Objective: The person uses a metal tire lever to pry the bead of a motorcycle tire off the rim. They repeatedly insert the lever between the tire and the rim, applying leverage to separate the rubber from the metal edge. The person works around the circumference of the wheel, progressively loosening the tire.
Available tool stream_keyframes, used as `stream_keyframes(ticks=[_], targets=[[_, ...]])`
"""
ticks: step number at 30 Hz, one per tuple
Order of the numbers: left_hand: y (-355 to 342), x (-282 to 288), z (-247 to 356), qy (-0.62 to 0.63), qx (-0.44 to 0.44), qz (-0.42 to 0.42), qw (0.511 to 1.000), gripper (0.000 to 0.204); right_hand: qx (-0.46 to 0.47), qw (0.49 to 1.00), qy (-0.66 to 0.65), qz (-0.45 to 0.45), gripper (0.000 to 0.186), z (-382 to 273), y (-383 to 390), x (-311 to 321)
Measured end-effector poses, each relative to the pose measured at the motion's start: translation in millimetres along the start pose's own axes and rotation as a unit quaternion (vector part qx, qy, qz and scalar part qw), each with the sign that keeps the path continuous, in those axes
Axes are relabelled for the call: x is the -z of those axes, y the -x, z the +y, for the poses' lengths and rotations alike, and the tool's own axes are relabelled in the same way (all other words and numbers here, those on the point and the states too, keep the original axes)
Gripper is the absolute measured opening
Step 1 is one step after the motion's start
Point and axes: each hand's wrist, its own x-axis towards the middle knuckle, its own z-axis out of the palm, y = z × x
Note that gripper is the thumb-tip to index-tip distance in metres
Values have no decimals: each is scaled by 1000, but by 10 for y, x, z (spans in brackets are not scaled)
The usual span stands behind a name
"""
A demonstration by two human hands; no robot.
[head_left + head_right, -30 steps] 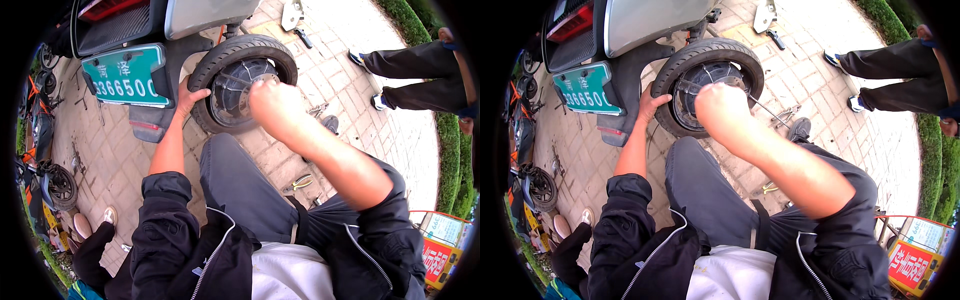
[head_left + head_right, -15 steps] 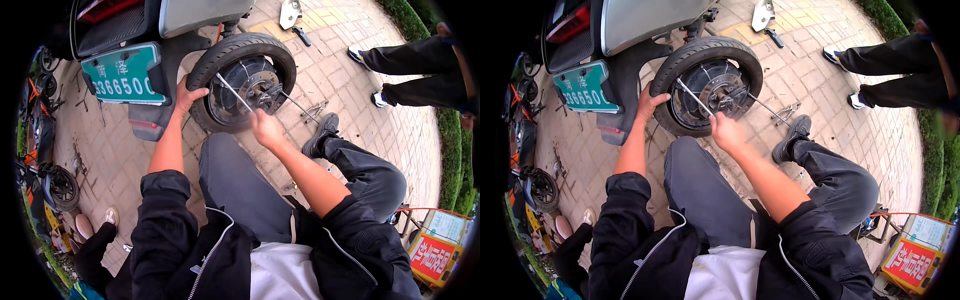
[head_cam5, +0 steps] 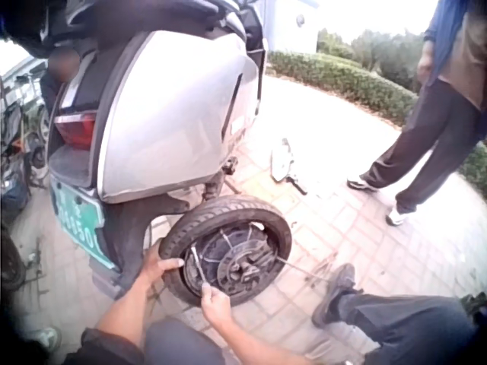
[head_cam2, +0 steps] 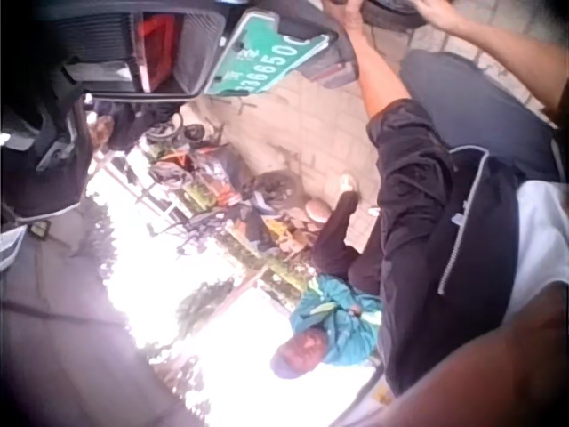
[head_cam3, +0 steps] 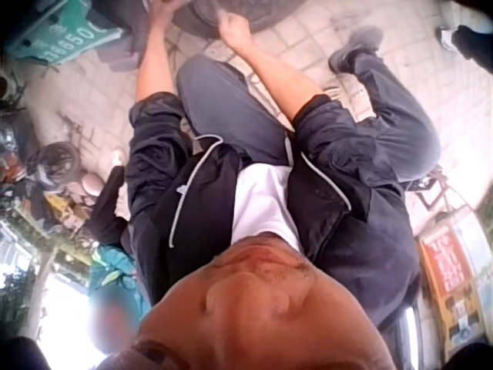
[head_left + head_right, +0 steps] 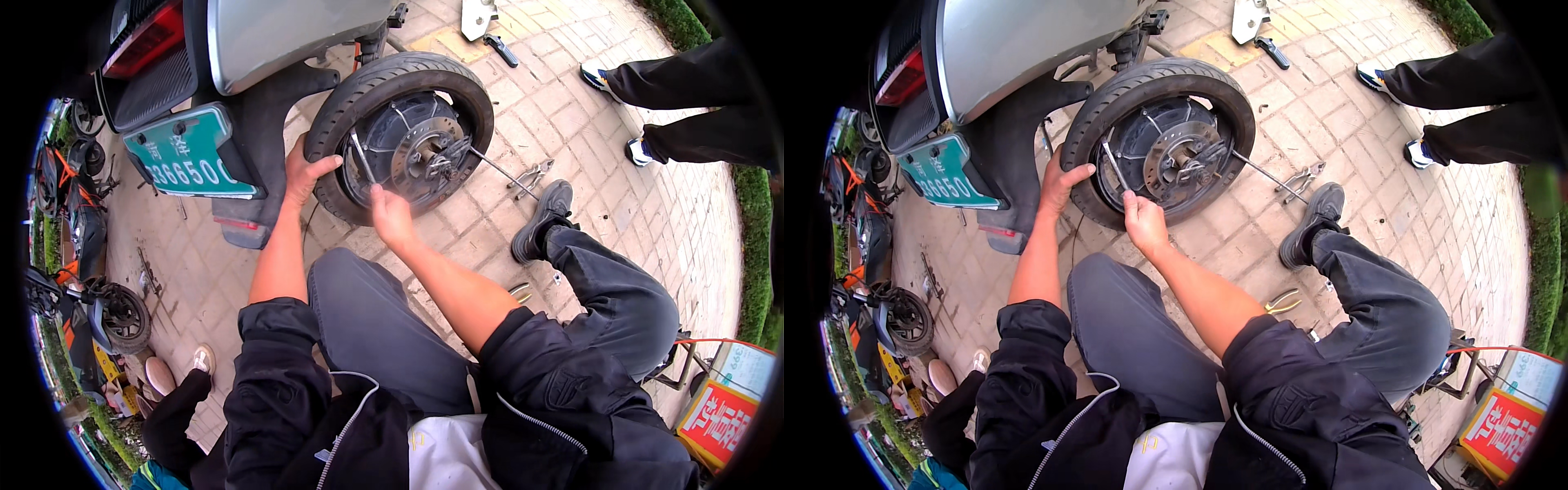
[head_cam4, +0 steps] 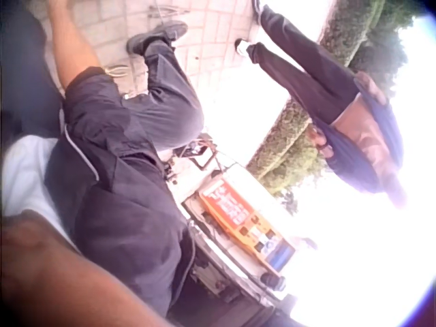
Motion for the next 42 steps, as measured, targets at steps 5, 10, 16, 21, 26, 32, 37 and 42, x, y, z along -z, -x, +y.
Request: stream_keyframes(ticks=[5, 10, 16, 21, 26, 32, 37, 42], targets=[[-16, 69, -103, -25, 2, 18, 1000, 74, -33, 999, 25, 34, 49, -70, 122, -130], [-23, 60, -60, -36, -13, 23, 999, 74, -129, 991, -30, -11, 51, 185, 537, 39], [35, 25, -36, 0, 2, 24, 1000, 73, -106, 989, -104, 0, 52, -285, -19, 145], [-2, 50, -66, -17, -3, 14, 1000, 73, -75, 987, -142, 5, 51, -424, -216, 132], [-23, 31, -67, -18, -12, 15, 1000, 73, -56, 993, -98, 32, 52, -434, -273, 122], [28, 42, -47, -19, -6, 30, 999, 74, -55, 998, 27, 21, 52, -599, -316, 514], [-11, 27, -80, -27, -18, 27, 999, 73, -92, 994, 51, -44, 49, -712, -447, 889], [-9, -2, -106, -12, -19, 33, 999, 73, -16, 986, 158, -48, 41, -980, -524, 1249]])
